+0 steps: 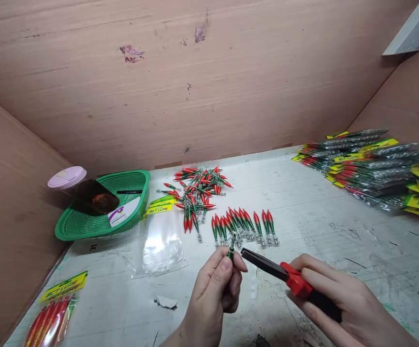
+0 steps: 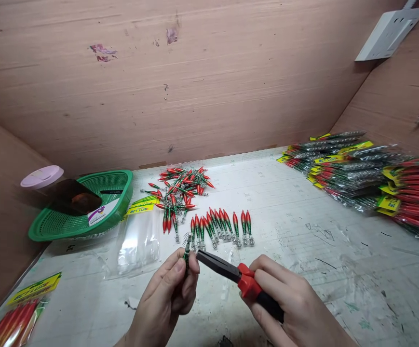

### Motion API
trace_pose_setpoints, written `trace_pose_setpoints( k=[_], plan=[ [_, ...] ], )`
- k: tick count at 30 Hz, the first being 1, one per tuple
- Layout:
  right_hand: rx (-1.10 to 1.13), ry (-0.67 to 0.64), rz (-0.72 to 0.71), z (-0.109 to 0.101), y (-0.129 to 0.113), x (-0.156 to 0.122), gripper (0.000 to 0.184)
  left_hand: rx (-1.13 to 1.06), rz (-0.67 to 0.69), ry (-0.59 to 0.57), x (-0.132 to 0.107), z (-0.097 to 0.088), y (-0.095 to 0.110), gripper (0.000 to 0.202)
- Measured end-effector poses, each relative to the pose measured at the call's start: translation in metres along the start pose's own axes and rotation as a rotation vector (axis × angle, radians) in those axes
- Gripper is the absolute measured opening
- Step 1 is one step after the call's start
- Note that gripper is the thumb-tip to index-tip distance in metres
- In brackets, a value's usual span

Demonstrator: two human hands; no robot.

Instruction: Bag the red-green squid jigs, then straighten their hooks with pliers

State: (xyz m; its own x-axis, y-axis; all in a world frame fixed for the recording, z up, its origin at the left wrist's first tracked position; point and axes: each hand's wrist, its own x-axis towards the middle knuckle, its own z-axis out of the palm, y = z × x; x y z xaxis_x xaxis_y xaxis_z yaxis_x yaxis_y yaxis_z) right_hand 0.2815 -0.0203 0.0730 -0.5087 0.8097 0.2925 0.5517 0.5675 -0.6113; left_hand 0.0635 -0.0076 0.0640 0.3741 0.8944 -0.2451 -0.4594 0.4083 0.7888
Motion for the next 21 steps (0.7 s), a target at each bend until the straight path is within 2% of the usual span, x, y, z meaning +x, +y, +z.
trace_pose_setpoints(
  k=[6, 14, 18, 21],
  plan=[
    [-0.012, -0.01, 0.006, 0.002, -0.007, 0.005, 0.014, 0.078, 0.021, 0.013, -0.004, 0.0, -0.001, 0.037],
    [0.022, -0.076, 0.026, -0.002, -0.011, 0.007, 0.016, 0.101, 0.028, -0.06, -0.004, -0.001, 0.005, 0.038],
    [-0.024, -0.086, 0.022, -0.006, -0.012, 0.005, 0.013, 0.278, 0.057, -0.028, -0.006, -0.003, 0.008, 0.039],
    [-0.064, -0.096, 0.014, -0.008, -0.012, 0.004, 0.012, 0.477, 0.132, -0.028, -0.007, -0.006, 0.009, 0.04]
  ],
)
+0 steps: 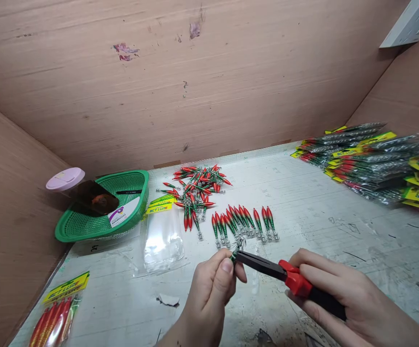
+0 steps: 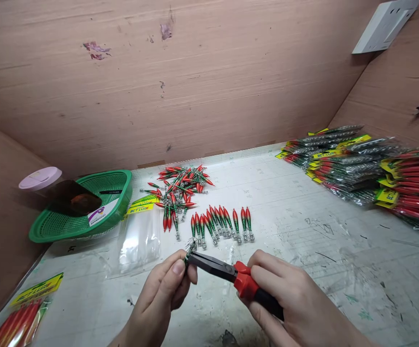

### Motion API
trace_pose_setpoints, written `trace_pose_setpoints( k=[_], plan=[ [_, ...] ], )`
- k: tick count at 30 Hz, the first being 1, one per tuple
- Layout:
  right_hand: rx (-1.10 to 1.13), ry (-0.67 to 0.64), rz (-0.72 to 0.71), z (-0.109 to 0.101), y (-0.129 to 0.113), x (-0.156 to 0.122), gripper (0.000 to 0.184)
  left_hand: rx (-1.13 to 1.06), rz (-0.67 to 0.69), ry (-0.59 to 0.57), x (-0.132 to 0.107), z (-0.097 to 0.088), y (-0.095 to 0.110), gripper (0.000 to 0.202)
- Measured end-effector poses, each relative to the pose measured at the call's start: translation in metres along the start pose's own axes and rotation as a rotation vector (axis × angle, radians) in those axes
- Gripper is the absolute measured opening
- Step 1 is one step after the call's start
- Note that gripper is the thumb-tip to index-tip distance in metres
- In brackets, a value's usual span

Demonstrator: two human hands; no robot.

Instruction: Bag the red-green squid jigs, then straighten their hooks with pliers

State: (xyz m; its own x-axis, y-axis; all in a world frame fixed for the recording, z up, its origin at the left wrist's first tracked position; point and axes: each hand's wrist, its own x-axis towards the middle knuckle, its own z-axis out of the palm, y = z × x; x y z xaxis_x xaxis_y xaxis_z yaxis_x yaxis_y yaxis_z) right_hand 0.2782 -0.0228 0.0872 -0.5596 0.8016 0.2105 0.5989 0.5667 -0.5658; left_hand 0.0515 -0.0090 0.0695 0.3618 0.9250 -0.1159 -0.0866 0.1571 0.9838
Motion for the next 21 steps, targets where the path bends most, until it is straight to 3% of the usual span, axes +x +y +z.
trace_pose_setpoints(
  k=[5, 12, 16, 21],
  plan=[
    [-0.069, 0.013, -0.029, -0.003, 0.001, 0.003, 0.013, 0.309, 0.143, -0.01, 0.001, -0.002, -0.003, 0.041],
    [-0.079, 0.026, -0.077, -0.002, 0.006, 0.002, 0.013, 0.5, 0.173, 0.022, 0.001, -0.001, -0.004, 0.041],
    [-0.028, 0.071, -0.105, 0.002, 0.009, 0.003, 0.012, 0.322, 0.103, -0.015, 0.001, -0.002, -0.001, 0.042],
    [0.064, 0.061, -0.072, 0.006, 0.006, 0.004, 0.012, -0.271, -0.137, -0.094, 0.004, 0.0, 0.005, 0.033]
  ],
)
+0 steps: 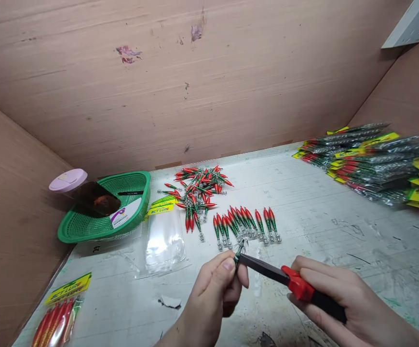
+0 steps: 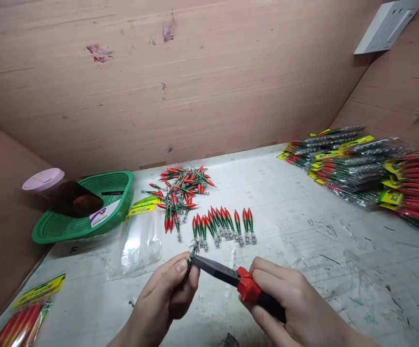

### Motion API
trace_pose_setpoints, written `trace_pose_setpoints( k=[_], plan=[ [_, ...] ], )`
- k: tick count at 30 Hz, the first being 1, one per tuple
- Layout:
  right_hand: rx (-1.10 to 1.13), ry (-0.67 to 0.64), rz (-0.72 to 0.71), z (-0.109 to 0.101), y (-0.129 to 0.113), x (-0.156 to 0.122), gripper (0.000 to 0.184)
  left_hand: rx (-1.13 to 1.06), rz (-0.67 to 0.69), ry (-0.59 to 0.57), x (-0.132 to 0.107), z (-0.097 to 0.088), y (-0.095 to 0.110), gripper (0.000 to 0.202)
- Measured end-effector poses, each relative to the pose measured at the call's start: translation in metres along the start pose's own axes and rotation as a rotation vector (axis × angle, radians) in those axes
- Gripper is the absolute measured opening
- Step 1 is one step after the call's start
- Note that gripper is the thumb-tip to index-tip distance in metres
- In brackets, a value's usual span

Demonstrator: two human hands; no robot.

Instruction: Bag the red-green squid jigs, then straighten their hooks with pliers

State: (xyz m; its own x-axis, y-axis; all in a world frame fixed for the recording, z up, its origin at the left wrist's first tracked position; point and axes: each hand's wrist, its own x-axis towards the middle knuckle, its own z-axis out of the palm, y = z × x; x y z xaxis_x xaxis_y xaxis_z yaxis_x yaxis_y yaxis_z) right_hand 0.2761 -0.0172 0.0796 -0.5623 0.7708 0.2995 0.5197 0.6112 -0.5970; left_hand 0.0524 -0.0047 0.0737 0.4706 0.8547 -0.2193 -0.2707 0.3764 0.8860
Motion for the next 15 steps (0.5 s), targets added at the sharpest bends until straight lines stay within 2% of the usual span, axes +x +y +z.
trace_pose_setpoints(
  k=[5, 8, 10, 12, 13, 15],
  plan=[
    [0.056, -0.008, 0.056, 0.002, -0.003, -0.005, 0.014, -0.363, -0.114, -0.136, 0.005, -0.004, 0.0, 0.024],
    [0.085, -0.032, 0.093, 0.002, -0.001, -0.008, 0.015, -0.433, -0.165, -0.143, 0.009, -0.005, -0.001, 0.024],
    [0.091, -0.053, 0.113, 0.003, 0.003, -0.011, 0.016, -0.418, -0.16, -0.104, 0.011, -0.006, -0.002, 0.024],
    [0.087, -0.059, 0.131, 0.008, 0.008, -0.017, 0.015, -0.294, -0.077, 0.012, 0.014, -0.009, -0.001, 0.025],
    [0.087, -0.057, 0.137, 0.011, 0.011, -0.021, 0.015, -0.154, 0.001, 0.1, 0.017, -0.014, 0.0, 0.025],
    [0.086, -0.031, 0.164, 0.019, 0.015, -0.032, 0.015, 0.299, 0.203, 0.307, 0.023, -0.029, 0.003, 0.022]
  ],
)
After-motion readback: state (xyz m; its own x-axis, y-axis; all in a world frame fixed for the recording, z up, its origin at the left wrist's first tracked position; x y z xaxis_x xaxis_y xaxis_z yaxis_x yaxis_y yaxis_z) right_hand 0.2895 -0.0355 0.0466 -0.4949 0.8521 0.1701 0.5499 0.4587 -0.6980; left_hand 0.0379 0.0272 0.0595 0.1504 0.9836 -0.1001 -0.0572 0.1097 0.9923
